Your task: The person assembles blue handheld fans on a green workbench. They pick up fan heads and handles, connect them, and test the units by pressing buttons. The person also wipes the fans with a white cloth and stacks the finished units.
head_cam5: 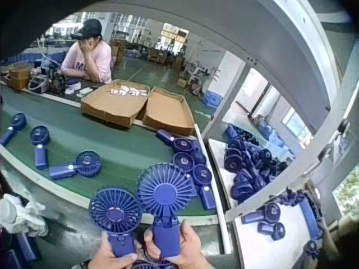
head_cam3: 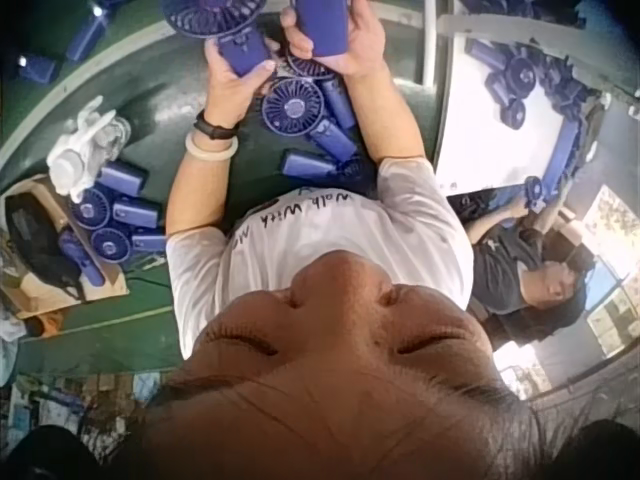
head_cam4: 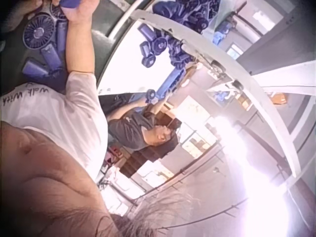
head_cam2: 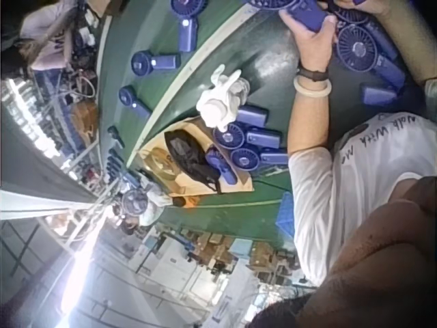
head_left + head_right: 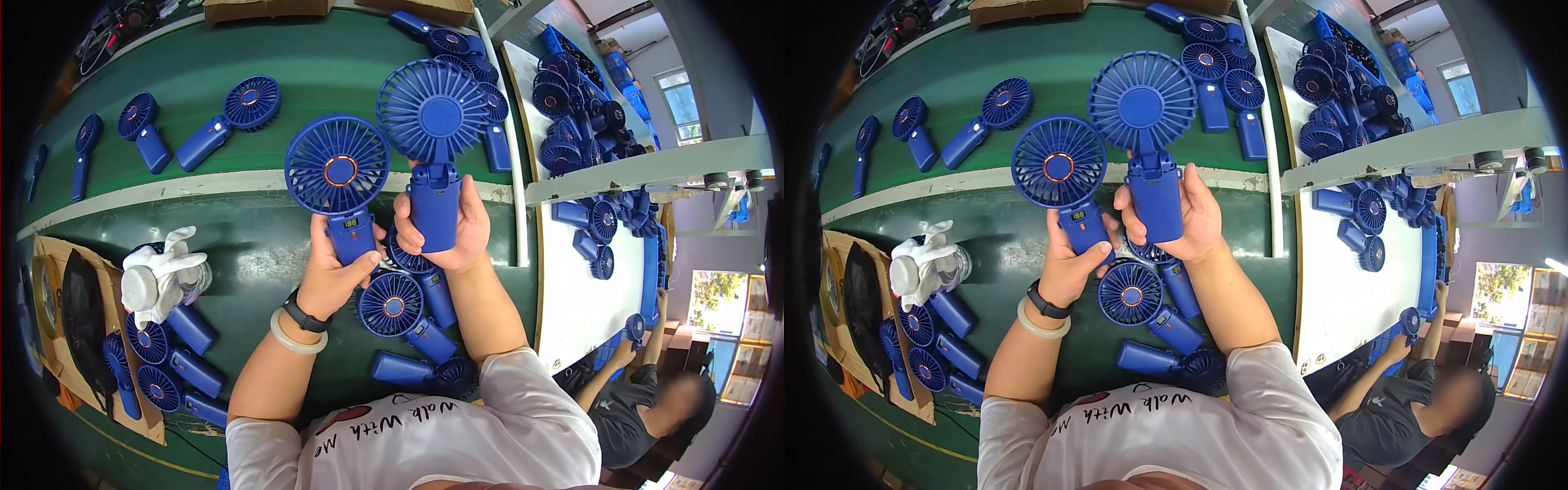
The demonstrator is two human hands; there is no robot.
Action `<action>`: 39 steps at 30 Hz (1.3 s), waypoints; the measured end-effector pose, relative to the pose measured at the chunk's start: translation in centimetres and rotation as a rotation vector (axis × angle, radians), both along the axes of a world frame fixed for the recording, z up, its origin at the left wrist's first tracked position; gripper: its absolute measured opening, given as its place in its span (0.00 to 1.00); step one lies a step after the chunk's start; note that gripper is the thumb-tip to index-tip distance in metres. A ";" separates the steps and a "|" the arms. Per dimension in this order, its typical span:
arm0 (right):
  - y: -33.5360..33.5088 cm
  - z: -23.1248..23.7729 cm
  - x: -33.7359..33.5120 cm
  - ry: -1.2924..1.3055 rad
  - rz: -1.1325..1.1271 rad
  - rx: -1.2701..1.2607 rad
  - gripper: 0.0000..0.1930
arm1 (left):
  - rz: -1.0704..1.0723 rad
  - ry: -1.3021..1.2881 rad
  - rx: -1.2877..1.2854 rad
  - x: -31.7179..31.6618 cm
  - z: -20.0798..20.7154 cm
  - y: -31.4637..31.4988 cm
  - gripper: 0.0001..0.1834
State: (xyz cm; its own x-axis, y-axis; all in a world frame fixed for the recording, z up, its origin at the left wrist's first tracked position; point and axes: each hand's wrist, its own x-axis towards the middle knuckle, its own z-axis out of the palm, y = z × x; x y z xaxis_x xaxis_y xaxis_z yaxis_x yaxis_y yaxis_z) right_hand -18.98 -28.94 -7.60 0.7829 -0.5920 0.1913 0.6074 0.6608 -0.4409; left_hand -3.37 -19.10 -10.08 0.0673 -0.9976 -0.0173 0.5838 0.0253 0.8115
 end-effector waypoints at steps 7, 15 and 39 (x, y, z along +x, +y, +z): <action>0.5 0.0 0.2 0.326 -0.222 -0.195 0.25 | -0.129 0.002 0.148 1.3 -0.8 -0.1 0.19; 1.2 0.9 0.6 0.745 -0.413 -0.389 0.26 | -0.059 0.132 -0.042 0.9 -0.5 -0.4 0.29; 1.8 3.6 1.1 1.056 -0.597 -1.379 0.25 | -0.255 0.390 -0.114 2.5 -0.3 0.1 0.48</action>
